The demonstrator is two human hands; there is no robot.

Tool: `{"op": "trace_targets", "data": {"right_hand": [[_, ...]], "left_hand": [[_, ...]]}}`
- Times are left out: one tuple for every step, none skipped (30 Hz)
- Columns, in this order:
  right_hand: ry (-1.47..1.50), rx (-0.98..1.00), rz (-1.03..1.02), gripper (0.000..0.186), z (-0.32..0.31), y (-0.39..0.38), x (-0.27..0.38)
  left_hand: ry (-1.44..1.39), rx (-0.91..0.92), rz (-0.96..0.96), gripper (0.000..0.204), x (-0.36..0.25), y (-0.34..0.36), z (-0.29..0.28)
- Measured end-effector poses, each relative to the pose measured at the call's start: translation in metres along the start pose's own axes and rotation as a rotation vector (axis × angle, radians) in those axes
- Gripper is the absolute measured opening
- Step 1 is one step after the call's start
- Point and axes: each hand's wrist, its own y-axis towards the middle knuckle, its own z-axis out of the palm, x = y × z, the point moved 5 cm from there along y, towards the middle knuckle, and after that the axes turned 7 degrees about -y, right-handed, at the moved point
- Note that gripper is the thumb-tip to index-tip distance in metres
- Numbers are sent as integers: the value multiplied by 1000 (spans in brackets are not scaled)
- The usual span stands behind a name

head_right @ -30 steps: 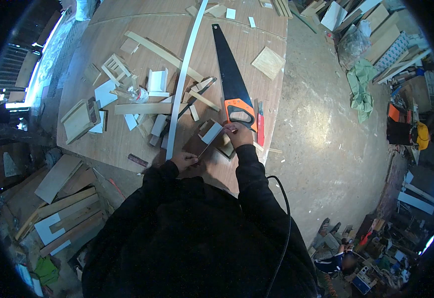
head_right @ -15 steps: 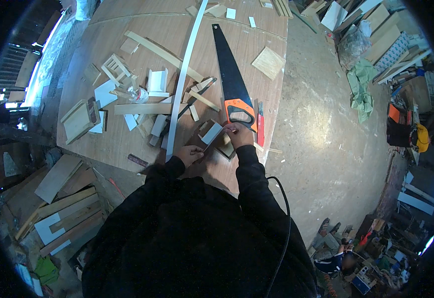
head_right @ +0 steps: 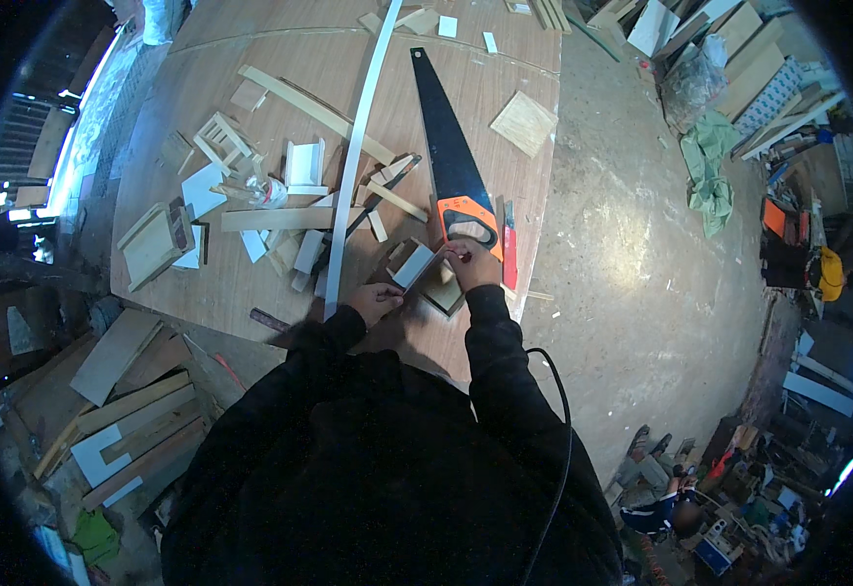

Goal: The person fits small wooden pieces together, trims and carves a wooden strip using a utility knife, and smooths the wooden parts with sandpaper.

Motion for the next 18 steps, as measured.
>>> {"op": "trace_targets", "data": {"right_hand": [[-3, 4, 8, 23, 0, 1, -1], [-3, 3, 10, 23, 0, 1, -2], [-16, 2, 8, 24, 1, 2, 0], [-29, 1, 5, 24, 1, 2, 1], [-28, 3, 4, 24, 2, 2, 3], [-25, 1, 2, 24, 2, 2, 2], [-21, -2, 0, 23, 2, 3, 0], [-22, -3, 2, 23, 2, 3, -1], [-3, -10, 1, 23, 2, 3, -3], [15, -18, 0, 23, 2, 3, -6], [14, -21, 3, 23, 2, 3, -9], [14, -6, 4, 23, 3, 4, -6], [14, 8, 6, 23, 3, 4, -4], [14, 10, 4, 23, 3, 4, -2], [18, 7, -8, 23, 3, 4, -1], [22, 5, -20, 23, 3, 4, -1], [23, 6, -20, 23, 3, 4, 0], [39, -4, -17, 23, 3, 3, -2]], "left_hand": [[1, 1, -1, 31, 1, 2, 0], [6, 7, -2, 31, 2, 3, 0], [11, 10, -4, 32, 5, 4, -1], [10, 8, -5, 32, 8, 6, -2], [4, 3, -2, 32, 11, 7, -3], [-1, 4, 1, 32, 11, 8, -2], [0, 6, 1, 32, 11, 9, -2], [0, 5, -10, 31, 11, 9, -2], [2, 5, -20, 31, 10, 10, -1], [3, 9, -20, 31, 8, 10, 0], [0, 11, -40, 30, 7, 10, 1], [-5, 6, -59, 30, 10, 10, 0], [-6, 4, -59, 30, 12, 11, -1], [10, -8, -45, 30, 13, 11, -2], [26, -18, -30, 29, 12, 11, -3], [26, -18, -30, 29, 12, 11, -2], [14, -17, -38, 29, 13, 11, -2], [3, -11, -46, 29, 11, 11, 0]]}}
